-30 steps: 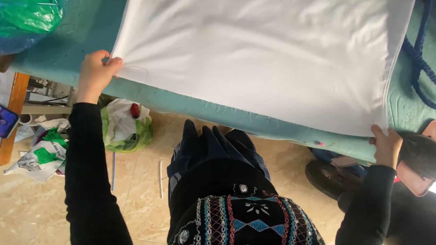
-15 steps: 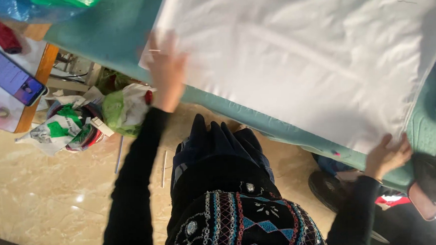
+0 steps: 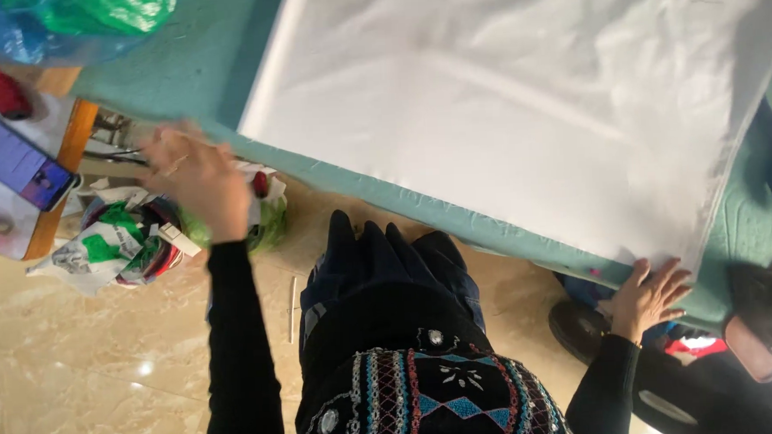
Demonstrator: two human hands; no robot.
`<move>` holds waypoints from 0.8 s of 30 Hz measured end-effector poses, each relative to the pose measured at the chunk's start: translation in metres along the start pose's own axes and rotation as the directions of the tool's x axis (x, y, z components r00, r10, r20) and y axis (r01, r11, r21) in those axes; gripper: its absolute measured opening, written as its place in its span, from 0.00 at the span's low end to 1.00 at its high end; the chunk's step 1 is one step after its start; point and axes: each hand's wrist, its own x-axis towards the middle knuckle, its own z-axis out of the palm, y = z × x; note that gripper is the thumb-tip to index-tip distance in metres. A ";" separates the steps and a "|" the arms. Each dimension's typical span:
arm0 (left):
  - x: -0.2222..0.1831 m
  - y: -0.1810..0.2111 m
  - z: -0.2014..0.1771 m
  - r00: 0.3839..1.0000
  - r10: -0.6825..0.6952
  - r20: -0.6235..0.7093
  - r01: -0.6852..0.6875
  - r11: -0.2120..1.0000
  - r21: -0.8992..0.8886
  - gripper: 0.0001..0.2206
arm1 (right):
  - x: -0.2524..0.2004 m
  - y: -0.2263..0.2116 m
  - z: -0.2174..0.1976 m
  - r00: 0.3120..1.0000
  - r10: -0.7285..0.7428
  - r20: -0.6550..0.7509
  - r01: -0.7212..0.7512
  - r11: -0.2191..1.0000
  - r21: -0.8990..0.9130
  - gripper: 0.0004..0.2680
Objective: Ironing a piece of white fabric on a work table using a steam iron
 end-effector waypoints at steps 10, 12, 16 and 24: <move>-0.071 0.098 0.018 0.873 0.292 -0.390 -0.437 0.822 -0.365 0.32 | 0.013 0.092 -0.017 0.972 0.024 -0.235 -0.017 0.999 0.029 0.31; -0.096 0.158 0.020 0.819 0.424 -0.386 -0.560 0.735 -0.382 0.33 | 0.030 0.112 -0.038 0.934 -0.116 -0.339 0.109 0.993 -0.038 0.32; -0.139 0.275 0.055 0.491 0.703 -0.514 -0.866 0.459 -0.199 0.33 | 0.069 0.137 -0.102 0.838 -0.202 -0.507 0.160 0.979 -0.126 0.41; -0.240 0.475 0.059 0.344 0.884 -0.316 -0.939 0.316 -0.138 0.44 | 0.131 0.192 -0.151 0.871 -0.299 -0.390 0.263 0.954 -0.145 0.34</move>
